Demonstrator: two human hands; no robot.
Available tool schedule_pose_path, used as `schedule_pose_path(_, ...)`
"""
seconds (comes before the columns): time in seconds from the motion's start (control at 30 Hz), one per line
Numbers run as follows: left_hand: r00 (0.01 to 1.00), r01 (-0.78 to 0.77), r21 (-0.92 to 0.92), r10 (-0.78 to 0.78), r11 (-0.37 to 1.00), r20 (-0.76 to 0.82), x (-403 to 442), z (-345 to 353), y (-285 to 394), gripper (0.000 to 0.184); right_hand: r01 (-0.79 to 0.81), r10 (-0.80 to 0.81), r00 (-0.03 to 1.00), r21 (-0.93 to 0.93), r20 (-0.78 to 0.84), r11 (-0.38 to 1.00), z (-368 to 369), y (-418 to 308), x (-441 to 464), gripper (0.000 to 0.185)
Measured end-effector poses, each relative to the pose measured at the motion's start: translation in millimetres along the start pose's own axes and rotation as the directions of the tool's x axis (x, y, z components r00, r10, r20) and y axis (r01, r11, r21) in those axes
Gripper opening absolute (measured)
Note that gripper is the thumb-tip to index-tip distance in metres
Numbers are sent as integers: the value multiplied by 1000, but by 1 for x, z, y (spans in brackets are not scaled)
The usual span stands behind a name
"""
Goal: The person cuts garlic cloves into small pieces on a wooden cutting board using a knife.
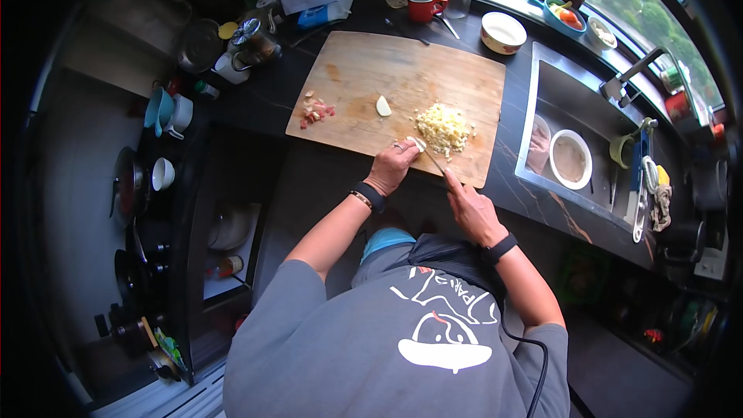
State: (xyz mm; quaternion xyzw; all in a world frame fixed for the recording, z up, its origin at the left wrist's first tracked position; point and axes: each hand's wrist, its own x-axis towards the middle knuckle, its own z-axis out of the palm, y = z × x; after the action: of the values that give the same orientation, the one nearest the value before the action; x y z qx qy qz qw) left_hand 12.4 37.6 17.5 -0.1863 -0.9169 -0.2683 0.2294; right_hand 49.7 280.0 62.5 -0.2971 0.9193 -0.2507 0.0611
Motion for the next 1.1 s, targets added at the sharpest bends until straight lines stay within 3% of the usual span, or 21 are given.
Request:
schedule_pose_path(0.17,1000,13,8,-13,1000,-2,-1,2,0,15,-44,47,997,-41,67,998,13,-6,17,57)
schedule_pose_path(0.27,1000,20,13,-20,1000,0,-2,2,0,15,12,-16,999,-81,-51,997,28,-5,26,52)
schedule_pose_path(0.43,1000,23,23,-23,999,1,-1,0,3,16,-54,61,998,-160,36,986,31,-6,29,57)
schedule_pose_path(0.53,999,38,29,-39,999,21,-2,-1,4,15,2,-6,999,-125,-31,992,25,2,12,56)
schedule_pose_path(0.7,1000,10,-5,-10,1000,-16,-6,2,-1,17,10,-10,1000,-96,0,995,1,12,-37,58)
schedule_pose_path(0.8,1000,-23,66,24,998,-6,-6,-1,-3,22,-26,27,992,-13,120,1000,-21,13,-57,61)
schedule_pose_path(0.97,999,-38,31,38,999,-5,-9,0,-6,25,2,-4,999,58,34,998,-29,6,-36,59)
schedule_pose_path(1.1,998,-64,26,65,998,-27,-8,2,-11,26,-37,37,996,7,77,999,-9,-7,-5,57)
